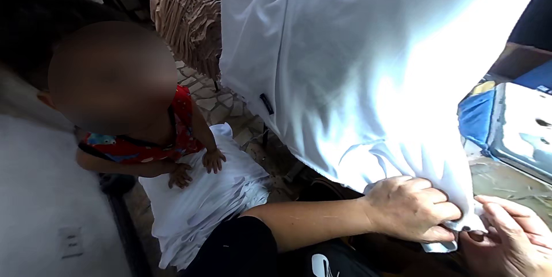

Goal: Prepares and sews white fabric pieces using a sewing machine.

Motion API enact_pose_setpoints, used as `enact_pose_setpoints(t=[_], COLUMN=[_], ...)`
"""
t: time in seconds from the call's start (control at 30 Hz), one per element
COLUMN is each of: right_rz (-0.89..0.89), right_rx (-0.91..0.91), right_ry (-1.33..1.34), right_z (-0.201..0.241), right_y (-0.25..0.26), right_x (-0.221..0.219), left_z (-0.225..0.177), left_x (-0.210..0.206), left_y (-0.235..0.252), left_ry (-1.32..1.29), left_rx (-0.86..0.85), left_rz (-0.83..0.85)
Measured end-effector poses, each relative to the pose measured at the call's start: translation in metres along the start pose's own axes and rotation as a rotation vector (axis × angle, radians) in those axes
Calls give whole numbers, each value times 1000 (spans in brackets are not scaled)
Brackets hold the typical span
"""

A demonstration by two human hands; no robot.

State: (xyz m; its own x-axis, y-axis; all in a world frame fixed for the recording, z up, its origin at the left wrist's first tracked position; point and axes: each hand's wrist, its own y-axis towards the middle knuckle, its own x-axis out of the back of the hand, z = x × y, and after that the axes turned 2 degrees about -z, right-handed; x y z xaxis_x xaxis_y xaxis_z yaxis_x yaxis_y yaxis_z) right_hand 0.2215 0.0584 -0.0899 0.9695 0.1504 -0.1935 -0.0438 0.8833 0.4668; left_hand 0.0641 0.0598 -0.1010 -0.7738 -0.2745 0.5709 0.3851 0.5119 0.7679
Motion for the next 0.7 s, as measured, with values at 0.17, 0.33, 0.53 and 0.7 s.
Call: enact_pose_setpoints(t=[0.17, 0.33, 0.53, 0.7], right_rz=[-13, -2, -5, -12], right_rx=[5, 11, 20, 19], right_ry=[-14, -43, -41, -24], right_z=[2, 3, 2, 2], right_y=[-1, 0, 0, -1], right_x=[-2, -3, -2, -3], left_z=[0, 1, 1, 2], left_x=[0, -2, -1, -1], left_y=[0, -1, 0, -2], left_ry=[-6, 6, 12, 12], left_rx=[-8, -10, -13, -25], left_rz=[0, 1, -2, 9])
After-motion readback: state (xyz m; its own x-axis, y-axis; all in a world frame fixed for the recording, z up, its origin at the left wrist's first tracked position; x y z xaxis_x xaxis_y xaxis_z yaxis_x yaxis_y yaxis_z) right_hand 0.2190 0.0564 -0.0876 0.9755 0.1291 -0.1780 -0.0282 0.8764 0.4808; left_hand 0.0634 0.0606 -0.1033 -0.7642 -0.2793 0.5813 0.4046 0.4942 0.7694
